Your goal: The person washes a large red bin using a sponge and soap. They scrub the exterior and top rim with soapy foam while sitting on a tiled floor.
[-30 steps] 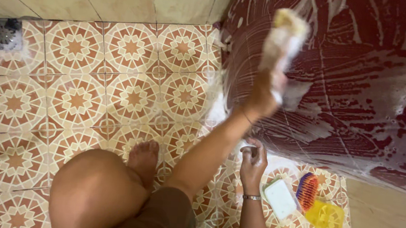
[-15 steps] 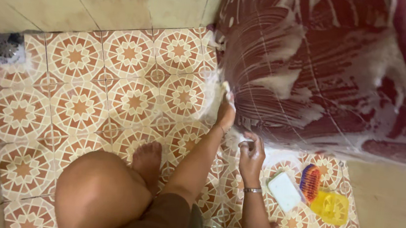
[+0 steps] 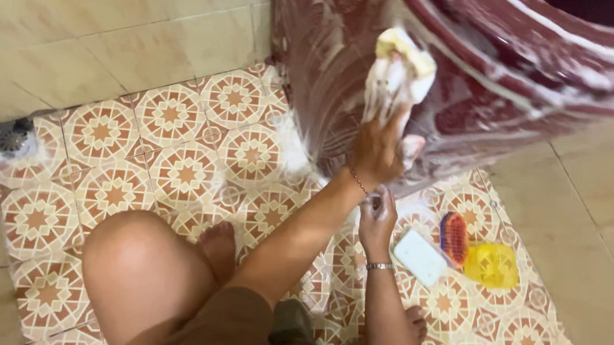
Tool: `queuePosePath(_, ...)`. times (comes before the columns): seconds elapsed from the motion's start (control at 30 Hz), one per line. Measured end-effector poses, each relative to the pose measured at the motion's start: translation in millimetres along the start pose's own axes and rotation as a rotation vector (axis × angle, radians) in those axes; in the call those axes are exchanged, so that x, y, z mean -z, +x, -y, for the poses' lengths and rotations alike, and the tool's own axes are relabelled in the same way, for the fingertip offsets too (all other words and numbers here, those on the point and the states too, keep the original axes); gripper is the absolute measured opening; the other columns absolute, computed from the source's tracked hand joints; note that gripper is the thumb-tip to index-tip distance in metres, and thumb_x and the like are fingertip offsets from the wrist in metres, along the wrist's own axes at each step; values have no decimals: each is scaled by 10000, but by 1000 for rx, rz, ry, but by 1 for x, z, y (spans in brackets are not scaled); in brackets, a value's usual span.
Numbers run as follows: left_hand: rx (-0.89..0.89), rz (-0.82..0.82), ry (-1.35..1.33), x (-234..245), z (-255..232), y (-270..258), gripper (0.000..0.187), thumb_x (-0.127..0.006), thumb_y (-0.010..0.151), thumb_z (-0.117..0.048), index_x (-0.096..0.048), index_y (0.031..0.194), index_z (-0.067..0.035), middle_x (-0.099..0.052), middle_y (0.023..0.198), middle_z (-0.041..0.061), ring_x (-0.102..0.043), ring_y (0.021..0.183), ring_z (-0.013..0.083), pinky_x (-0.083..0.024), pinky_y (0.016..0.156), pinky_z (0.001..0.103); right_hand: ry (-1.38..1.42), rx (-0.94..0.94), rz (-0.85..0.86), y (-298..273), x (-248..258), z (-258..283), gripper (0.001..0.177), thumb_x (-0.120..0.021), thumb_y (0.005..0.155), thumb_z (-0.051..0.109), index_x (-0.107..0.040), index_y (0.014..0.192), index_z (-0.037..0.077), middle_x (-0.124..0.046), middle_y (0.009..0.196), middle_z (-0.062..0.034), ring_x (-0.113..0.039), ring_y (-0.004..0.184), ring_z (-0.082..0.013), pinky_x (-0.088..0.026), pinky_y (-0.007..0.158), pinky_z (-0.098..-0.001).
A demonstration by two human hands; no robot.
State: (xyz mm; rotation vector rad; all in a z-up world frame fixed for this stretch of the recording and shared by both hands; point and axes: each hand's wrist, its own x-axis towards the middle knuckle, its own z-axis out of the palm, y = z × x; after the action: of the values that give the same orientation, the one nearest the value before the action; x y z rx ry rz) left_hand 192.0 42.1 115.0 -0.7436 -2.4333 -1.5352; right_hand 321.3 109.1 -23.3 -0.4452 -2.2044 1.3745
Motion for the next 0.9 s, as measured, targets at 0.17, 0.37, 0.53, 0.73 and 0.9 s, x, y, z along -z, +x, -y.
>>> queuePosePath(0.17,17,-216,96,-66,56,-62,548,-496,1049,-289,-426,1439,89,-493,1421,356,-545,1269,450,-488,1065,517,57,-39,-71,-6,23,-19,336,-576,895,-63,-646,1214,11,-671,967,-70,-656,827,-145,-540,757,-279)
queuePosePath(0.37,838,-61,-931,-135,162,-131,731,-266,969,-714,-546,1226,-90,-600,1101,110,-604,1034,272,-530,888,434,275,-262,-210,-12,34,-76,278,-577,917,-21,-612,1184,45,-677,1054,-48,-649,761,-107,-517,628,-239)
queuePosePath(0.53,944,219,-1625,-143,178,-130,1043,-188,847,-993,-605,1134,-82,-637,941,110,-593,895,291,-528,764,430,360,-416,-150,-25,32,-119,225,-640,982,45,-625,1207,42,-650,1008,-64,-642,746,-114,-501,592,-226)
queuePosePath(0.73,1044,170,-1448,-100,98,-119,1151,-78,840,-902,-570,1368,-5,-711,1120,163,-628,1053,288,-519,901,424,634,-158,-168,-8,29,-75,299,-647,914,-44,-589,1200,26,-671,1073,-53,-670,943,-125,-600,782,-264)
queuePosePath(0.9,744,281,-1253,-51,51,-95,1030,-87,925,-789,-591,1380,-14,-689,1299,180,-646,1167,251,-520,978,389,329,97,-340,35,44,10,303,-776,891,-9,-611,1143,23,-669,1087,-73,-653,1037,-190,-548,914,-342)
